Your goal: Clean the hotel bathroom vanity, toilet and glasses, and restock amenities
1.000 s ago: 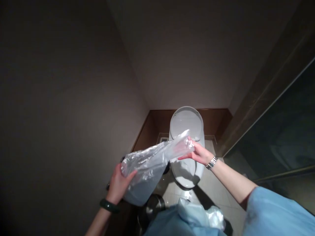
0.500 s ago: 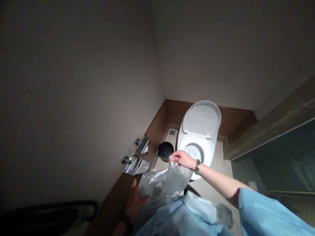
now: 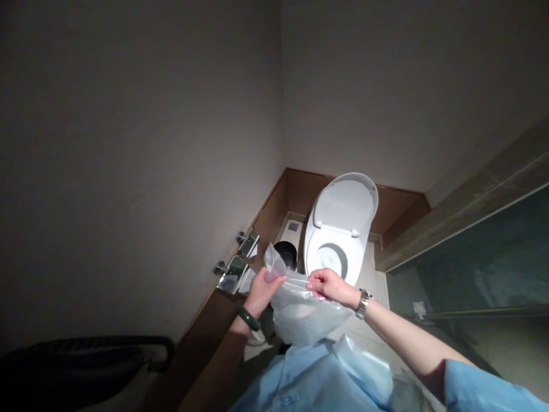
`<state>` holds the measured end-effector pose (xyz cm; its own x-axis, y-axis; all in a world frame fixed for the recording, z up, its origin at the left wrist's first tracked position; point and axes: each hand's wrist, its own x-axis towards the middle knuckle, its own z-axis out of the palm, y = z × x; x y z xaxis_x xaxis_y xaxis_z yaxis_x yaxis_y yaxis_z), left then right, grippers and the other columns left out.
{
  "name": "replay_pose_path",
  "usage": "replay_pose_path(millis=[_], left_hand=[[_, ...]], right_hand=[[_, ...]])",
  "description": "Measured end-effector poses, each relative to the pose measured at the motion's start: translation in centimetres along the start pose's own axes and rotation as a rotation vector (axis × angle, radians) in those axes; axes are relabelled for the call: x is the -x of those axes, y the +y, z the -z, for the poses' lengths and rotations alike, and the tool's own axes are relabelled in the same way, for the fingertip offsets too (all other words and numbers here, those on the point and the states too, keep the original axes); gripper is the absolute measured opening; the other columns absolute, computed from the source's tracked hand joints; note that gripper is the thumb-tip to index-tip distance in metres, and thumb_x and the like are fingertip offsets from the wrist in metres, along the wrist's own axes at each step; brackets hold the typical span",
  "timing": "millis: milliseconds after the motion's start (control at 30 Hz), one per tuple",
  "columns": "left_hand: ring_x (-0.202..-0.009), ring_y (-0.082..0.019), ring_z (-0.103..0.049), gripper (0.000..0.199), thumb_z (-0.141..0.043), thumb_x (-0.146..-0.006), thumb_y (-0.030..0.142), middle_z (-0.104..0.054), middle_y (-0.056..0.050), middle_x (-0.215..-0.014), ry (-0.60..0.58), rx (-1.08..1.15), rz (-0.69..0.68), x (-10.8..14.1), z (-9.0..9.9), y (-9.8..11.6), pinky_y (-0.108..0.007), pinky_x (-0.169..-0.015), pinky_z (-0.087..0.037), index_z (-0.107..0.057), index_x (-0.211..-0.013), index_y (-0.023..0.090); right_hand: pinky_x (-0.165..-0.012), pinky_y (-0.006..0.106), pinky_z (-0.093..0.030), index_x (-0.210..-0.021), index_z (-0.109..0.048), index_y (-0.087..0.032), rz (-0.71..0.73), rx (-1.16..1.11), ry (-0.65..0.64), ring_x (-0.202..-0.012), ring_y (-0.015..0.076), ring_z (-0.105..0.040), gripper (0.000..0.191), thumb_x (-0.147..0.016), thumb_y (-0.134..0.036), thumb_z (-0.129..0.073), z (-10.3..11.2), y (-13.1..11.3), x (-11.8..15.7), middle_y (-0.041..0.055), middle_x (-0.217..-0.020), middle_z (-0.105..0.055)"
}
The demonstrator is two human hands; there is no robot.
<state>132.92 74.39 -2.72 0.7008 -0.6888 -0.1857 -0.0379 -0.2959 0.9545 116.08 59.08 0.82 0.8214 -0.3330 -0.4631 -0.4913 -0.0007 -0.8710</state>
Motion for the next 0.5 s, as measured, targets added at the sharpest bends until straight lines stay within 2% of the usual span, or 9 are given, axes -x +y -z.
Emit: replay_pose_path(millis=[67,133,200,233,300,367,400,433,500], left_hand=[[-0.101,-0.028,-0.062,0.057,-0.080,-0.062,0.036,-0.066,-0.015,-0.108,0.068,-0.024,-0.001,0.2,1.1,-0.8,-0.044,-0.093,-0.049,-0.057,-0.108,0.013],[-0.121,-0.031,-0.052,0.076,-0.080,-0.061,0.037,-0.052,-0.020,-0.130,0.205,-0.044,-0.017,1.1,1.7,-1.3,-0.047,-0.106,-0.041,-0.047,-0.125,0.013],[-0.120,-0.029,-0.050,0.075,-0.076,-0.065,0.045,-0.047,-0.019,-0.132,0.283,-0.011,0.026,2.7,1.3,-1.6,-0.047,-0.106,-0.041,-0.045,-0.127,0.014],[-0.115,-0.028,-0.053,0.070,-0.073,-0.068,0.050,-0.050,-0.017,-0.126,0.249,0.057,0.091,3.6,0.7,-1.6,-0.045,-0.099,-0.046,-0.047,-0.123,0.015],[-0.103,-0.024,-0.058,0.060,-0.070,-0.070,0.058,-0.055,-0.012,-0.113,0.043,0.281,0.254,4.9,-1.1,-1.7,-0.037,-0.079,-0.053,-0.051,-0.111,0.018],[-0.091,-0.020,-0.061,0.056,-0.074,-0.068,0.061,-0.059,-0.007,-0.100,-0.182,0.523,0.356,4.9,-2.9,-1.6,-0.028,-0.064,-0.051,-0.054,-0.099,0.019],[-0.085,-0.019,-0.062,0.055,-0.077,-0.065,0.061,-0.061,-0.006,-0.094,-0.226,0.615,0.375,4.5,-3.4,-1.6,-0.027,-0.061,-0.049,-0.055,-0.093,0.019],[-0.081,-0.018,-0.063,0.055,-0.079,-0.062,0.060,-0.062,-0.004,-0.088,-0.211,0.675,0.373,3.6,-3.4,-1.7,-0.027,-0.061,-0.050,-0.053,-0.086,0.019],[-0.075,-0.017,-0.065,0.056,-0.080,-0.057,0.062,-0.063,-0.003,-0.079,-0.089,0.721,0.345,1.4,-2.1,-2.2,-0.032,-0.067,-0.054,-0.049,-0.076,0.019]], right_hand=[[-0.046,0.024,-0.021,-0.059,-0.048,-0.020,0.010,-0.077,0.175,-0.047,0.0079,-0.030,0.051,-0.064,-0.062,-0.077,-0.9,0.7,-0.3,-0.0050,-0.049,-0.040],[-0.048,0.026,-0.020,-0.057,-0.042,-0.022,0.026,-0.118,0.300,-0.050,0.0086,-0.026,0.056,-0.060,-0.063,-0.079,-2.0,1.1,-0.9,-0.0052,-0.051,-0.035],[-0.048,0.026,-0.021,-0.060,-0.040,-0.023,0.036,-0.164,0.342,-0.053,0.0097,-0.025,0.058,-0.061,-0.067,-0.077,-3.4,1.3,-1.7,-0.0053,-0.054,-0.033],[-0.048,0.026,-0.021,-0.062,-0.040,-0.023,0.038,-0.196,0.336,-0.053,0.0098,-0.025,0.059,-0.061,-0.070,-0.076,-4.2,1.5,-2.0,-0.0057,-0.054,-0.032],[-0.047,0.025,-0.025,-0.064,-0.040,-0.023,0.035,-0.272,0.269,-0.052,0.0096,-0.028,0.062,-0.061,-0.075,-0.073,-5.8,1.7,-2.7,-0.0060,-0.055,-0.034],[-0.046,0.025,-0.031,-0.066,-0.043,-0.022,-0.014,-0.355,0.183,-0.050,0.0095,-0.033,0.063,-0.060,-0.079,-0.070,-6.6,2.3,-3.4,-0.0057,-0.055,-0.037],[-0.046,0.025,-0.034,-0.066,-0.045,-0.022,-0.045,-0.386,0.161,-0.050,0.0098,-0.036,0.063,-0.059,-0.079,-0.070,-6.3,2.8,-3.7,-0.0050,-0.055,-0.039],[-0.046,0.025,-0.036,-0.066,-0.046,-0.021,-0.075,-0.408,0.168,-0.049,0.0097,-0.037,0.061,-0.059,-0.077,-0.071,-5.5,3.5,-4.0,-0.0045,-0.055,-0.041],[-0.043,0.023,-0.032,-0.064,-0.042,-0.022,-0.121,-0.419,0.267,-0.048,0.0081,-0.034,0.060,-0.056,-0.071,-0.075,-2.6,5.4,-4.7,-0.0052,-0.054,-0.039]])
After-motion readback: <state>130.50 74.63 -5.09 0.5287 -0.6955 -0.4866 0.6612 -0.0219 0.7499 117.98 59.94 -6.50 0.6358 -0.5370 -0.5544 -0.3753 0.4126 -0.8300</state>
